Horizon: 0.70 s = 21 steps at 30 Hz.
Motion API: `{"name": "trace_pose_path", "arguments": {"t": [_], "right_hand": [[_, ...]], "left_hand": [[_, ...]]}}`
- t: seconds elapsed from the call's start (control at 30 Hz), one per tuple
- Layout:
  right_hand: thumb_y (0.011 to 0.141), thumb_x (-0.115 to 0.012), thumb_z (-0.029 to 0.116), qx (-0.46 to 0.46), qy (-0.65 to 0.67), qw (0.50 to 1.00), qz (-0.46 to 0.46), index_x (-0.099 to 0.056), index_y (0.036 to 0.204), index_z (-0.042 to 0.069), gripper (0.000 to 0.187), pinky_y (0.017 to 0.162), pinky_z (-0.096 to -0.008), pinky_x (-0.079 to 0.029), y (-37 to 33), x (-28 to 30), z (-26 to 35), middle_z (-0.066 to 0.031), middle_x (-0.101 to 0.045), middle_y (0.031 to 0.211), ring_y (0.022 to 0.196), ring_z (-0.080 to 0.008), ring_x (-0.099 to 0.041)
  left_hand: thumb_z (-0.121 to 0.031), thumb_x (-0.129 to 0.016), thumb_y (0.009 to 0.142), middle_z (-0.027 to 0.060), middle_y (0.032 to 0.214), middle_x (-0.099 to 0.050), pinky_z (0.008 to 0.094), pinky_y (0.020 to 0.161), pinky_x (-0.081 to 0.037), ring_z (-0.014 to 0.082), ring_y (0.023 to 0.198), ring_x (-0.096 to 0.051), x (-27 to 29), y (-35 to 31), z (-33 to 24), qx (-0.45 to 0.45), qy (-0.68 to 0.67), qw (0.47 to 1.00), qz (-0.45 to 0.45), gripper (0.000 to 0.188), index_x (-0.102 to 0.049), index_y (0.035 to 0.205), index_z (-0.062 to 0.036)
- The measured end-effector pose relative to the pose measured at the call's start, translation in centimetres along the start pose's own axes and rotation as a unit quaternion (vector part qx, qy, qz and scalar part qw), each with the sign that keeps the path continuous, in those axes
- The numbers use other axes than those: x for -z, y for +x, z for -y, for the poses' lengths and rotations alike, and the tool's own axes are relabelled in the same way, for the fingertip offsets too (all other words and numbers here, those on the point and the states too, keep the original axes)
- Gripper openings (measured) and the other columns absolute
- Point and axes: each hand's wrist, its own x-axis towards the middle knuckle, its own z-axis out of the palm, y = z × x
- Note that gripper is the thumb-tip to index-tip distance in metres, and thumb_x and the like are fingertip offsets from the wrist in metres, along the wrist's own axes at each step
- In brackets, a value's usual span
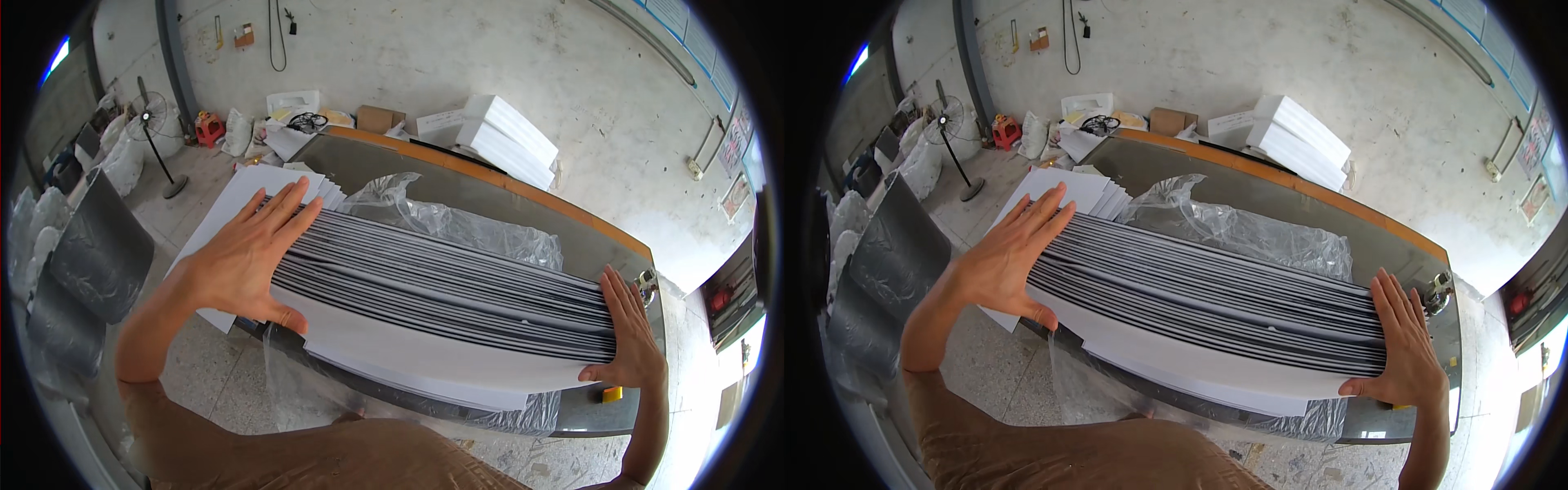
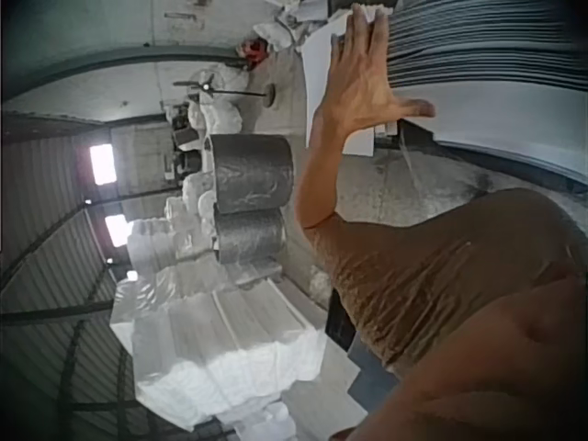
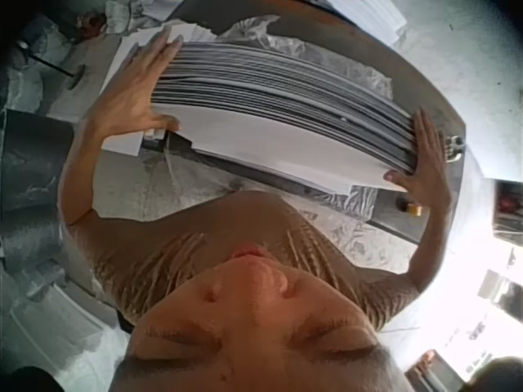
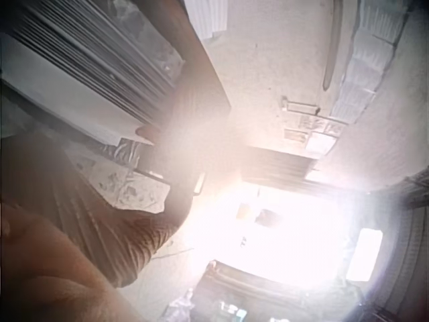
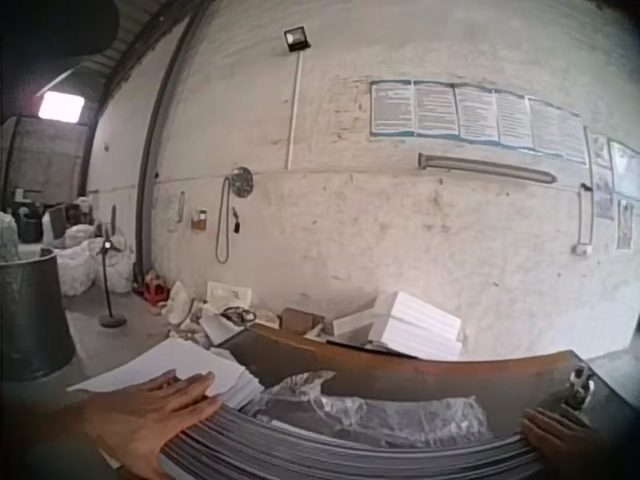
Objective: The person stacks a large number of white rectangular panels on a table, aligning them carefully. They then cover the stack with a clear plastic sheet and secure it using a tape dispenser and yellow tape.
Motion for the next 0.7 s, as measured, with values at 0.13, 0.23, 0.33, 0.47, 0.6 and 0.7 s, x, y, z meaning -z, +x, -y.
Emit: {"name": "trace_pose_path", "arguments": {"t": [0.13,0.23,0.33,0.47,0.6,0.7], "right_hand": [[0.027,-0.055,0.094,0.004,-0.007,1.000,-0.004,-0.019,0.145,0.000,0.155,0.115,-0.0492,-0.010,-0.1,0.2,0.0,-0.0225,-0.023,0.149,0.140,-0.0342,-0.019],[0.032,-0.052,0.094,0.019,0.010,1.000,-0.022,-0.018,0.145,0.000,0.151,0.114,-0.0502,-0.009,-0.6,0.0,-0.1,-0.0219,-0.022,0.149,0.140,-0.0350,-0.017],[0.040,-0.048,0.095,0.035,0.035,0.998,-0.026,-0.018,0.145,0.000,0.145,0.114,-0.0508,-0.008,-0.3,-0.2,-0.4,-0.0213,-0.021,0.150,0.140,-0.0361,-0.015],[0.053,-0.036,0.095,-0.010,0.139,0.987,-0.079,-0.016,0.146,0.001,0.133,0.114,-0.0496,-0.007,-2.4,1.2,-2.0,-0.0206,-0.018,0.151,0.141,-0.0349,-0.012],[0.064,-0.006,0.092,-0.092,0.455,0.793,-0.395,-0.016,0.147,0.005,0.121,0.114,-0.0440,-0.004,-5.9,-4.1,-7.8,-0.0131,-0.016,0.154,0.143,-0.0275,-0.009],[0.071,-0.015,0.087,-0.104,0.719,0.587,-0.357,-0.021,0.145,0.004,0.112,0.110,-0.0392,-0.023,-8.0,-11.0,-8.3,-0.0125,-0.027,0.149,0.135,-0.0264,-0.029]], "left_hand": [[-0.086,-0.059,0.052,0.0270,0.149,-0.013,0.0532,0.113,-0.012,0.0399,0.140,-0.012,0.3,-0.7,-0.1,-0.015,0.042,0.997,-0.068,0.132,-0.020,0.144,0.0010],[-0.082,-0.061,0.055,0.0239,0.149,-0.018,0.0532,0.113,-0.013,0.0389,0.139,-0.016,-0.3,-1.2,0.1,-0.012,0.010,0.996,-0.083,0.125,-0.026,0.143,-0.0005],[-0.077,-0.065,0.057,0.0231,0.148,-0.024,0.0540,0.112,-0.014,0.0387,0.138,-0.020,-0.5,-1.3,0.1,-0.005,-0.016,0.998,-0.068,0.119,-0.030,0.141,0.0003],[-0.077,-0.062,0.060,0.0245,0.146,-0.029,0.0544,0.110,-0.017,0.0407,0.135,-0.027,-1.2,-0.5,-0.1,-0.033,-0.032,0.994,-0.100,0.115,-0.033,0.139,0.0022],[-0.087,-0.045,0.064,0.0244,0.146,-0.028,0.0548,0.110,-0.016,0.0421,0.135,-0.027,-1.6,-1.1,0.2,-0.025,-0.021,0.992,-0.121,0.118,-0.031,0.141,0.0022],[-0.089,-0.037,0.066,0.0219,0.149,-0.024,0.0536,0.111,-0.013,0.0392,0.138,-0.022,-2.9,-0.6,1.5,-0.033,-0.166,0.960,-0.223,0.120,-0.023,0.144,0.0005]]}}
